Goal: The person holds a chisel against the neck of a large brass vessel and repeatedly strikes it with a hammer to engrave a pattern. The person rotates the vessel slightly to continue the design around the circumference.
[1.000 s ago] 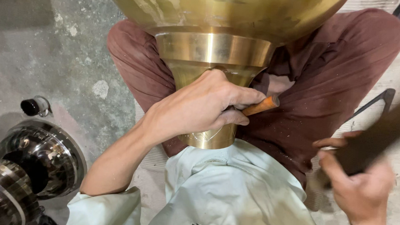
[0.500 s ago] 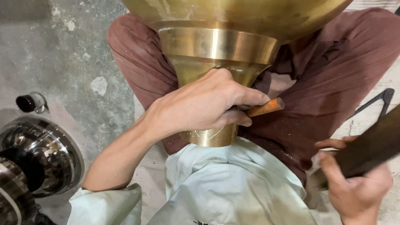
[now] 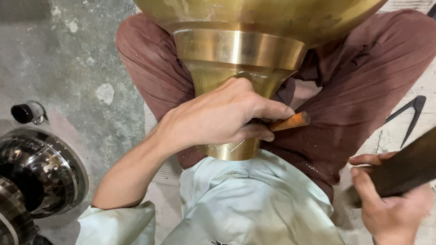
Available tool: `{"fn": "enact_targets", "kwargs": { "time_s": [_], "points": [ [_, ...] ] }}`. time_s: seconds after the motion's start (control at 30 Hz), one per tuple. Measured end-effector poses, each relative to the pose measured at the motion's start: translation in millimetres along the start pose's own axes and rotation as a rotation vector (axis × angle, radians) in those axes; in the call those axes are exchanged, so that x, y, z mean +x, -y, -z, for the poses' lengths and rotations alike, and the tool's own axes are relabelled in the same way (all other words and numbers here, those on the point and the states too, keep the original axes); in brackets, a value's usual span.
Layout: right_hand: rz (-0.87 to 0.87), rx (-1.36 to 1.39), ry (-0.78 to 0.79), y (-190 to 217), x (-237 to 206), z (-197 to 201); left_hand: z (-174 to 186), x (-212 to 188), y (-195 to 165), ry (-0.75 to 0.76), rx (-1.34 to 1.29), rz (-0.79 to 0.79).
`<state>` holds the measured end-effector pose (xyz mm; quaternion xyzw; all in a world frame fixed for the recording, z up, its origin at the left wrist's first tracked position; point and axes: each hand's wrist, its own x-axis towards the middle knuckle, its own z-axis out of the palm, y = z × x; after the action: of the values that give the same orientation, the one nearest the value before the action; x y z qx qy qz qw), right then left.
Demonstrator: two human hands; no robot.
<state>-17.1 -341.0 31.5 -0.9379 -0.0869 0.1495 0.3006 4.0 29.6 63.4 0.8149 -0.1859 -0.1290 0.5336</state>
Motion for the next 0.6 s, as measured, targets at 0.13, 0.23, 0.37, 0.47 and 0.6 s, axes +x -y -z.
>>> {"fn": "enact_targets", "kwargs": {
  "time_s": [0.13,0.23,0.37,0.47,0.6],
  "points": [
    [-0.013,-0.295,-0.023,9,5,2,1,-1,1,0.027,-0.001,0.005],
    [-0.032,0.141,-0.019,15,4,1,0,-4,0,-0.003,-0.016,-0.004],
    [0.069,-0.372,-0.014,22,3,1,1,-5,0,0.01,-0.023,-0.021],
    [-0.016,0.074,-0.009,25,3,1,2,-6,0,0.01,-0.018,-0.022],
    [0.0,-0.276,0.033,30,3,2,1,-7,-1,0.025,-0.037,-0.026]
  ]
}}
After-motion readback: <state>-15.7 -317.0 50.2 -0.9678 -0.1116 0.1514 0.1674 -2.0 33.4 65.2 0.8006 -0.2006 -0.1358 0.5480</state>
